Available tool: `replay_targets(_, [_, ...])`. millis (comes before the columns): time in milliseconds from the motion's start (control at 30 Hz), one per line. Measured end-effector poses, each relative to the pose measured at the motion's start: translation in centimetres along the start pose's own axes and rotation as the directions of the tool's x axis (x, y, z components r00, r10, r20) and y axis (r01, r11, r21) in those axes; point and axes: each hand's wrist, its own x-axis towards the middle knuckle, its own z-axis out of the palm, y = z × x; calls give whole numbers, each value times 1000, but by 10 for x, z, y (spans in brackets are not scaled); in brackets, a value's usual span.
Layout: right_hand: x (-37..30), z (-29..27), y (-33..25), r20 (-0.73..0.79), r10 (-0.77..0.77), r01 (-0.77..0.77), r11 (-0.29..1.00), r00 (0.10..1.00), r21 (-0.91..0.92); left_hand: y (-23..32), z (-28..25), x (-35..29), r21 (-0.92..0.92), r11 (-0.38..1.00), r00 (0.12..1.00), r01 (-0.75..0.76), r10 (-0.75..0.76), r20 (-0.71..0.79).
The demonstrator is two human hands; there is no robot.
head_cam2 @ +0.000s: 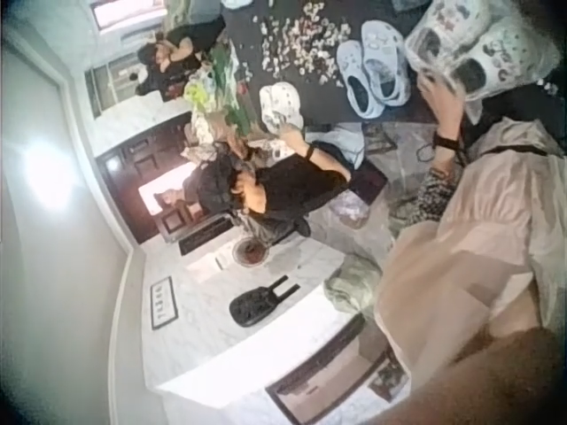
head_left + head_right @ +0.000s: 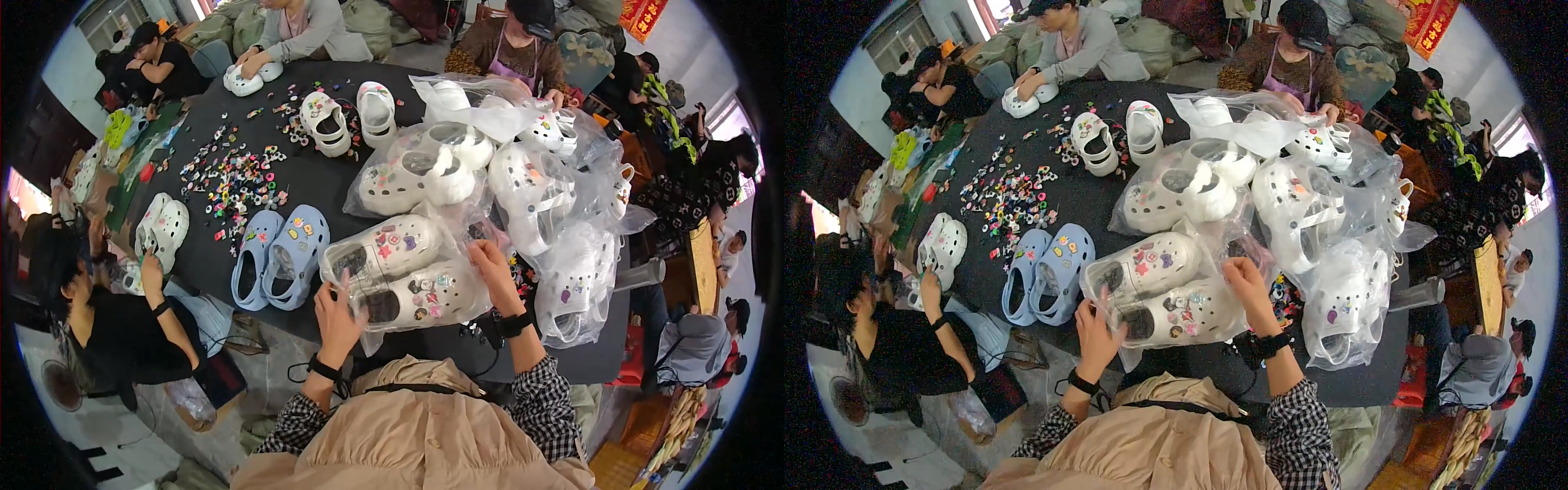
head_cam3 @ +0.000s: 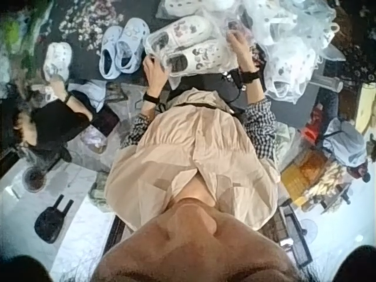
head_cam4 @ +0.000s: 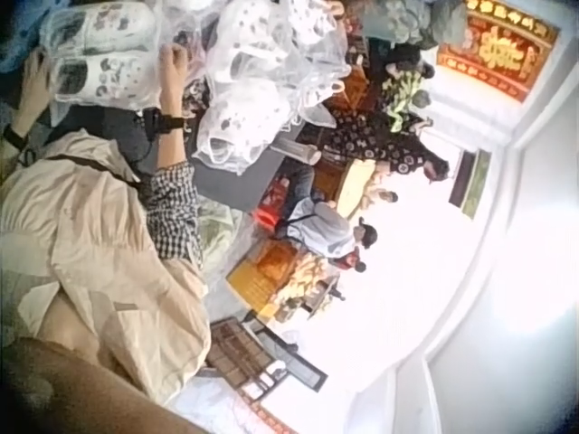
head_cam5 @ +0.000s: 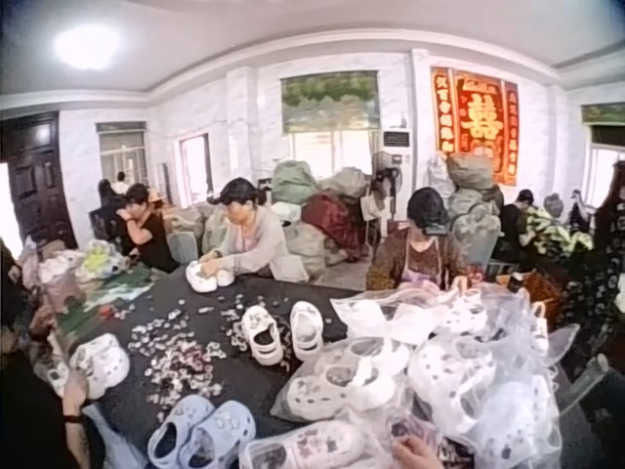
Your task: The recorder is placing decorative charms on rubber clogs and then packaging the shoes into plastic bags and placing them into a sack.
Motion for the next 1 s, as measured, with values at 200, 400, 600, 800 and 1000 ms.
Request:
replay_targets(200, [-2, 0, 1, 89, 26, -6, 974, 996, -227, -7, -5, 23, 21, 976, 961, 215, -215, 176])
replay_targets(400, [-37, 23, -73, 34, -93, 92, 995, 995, 27, -43, -25, 30, -381, 925, 1000, 18, -23, -7])
replay_targets(600, [-33, -3, -85, -33, -183, 186, 945, 982, 268, 0, -86, 52, -261, 960, 983, -102, 58, -172])
replay_targets(800, [-24, -17, -66, 154, -21, 22, 1000, 988, -5, -3, -84, 51, -299, 949, 968, -96, 19, -249])
replay_targets(1000, [-13, -8, -52, 32, -172, 175, 961, 985, -214, 18, -81, 49, -211, 936, 934, -282, 217, -284])
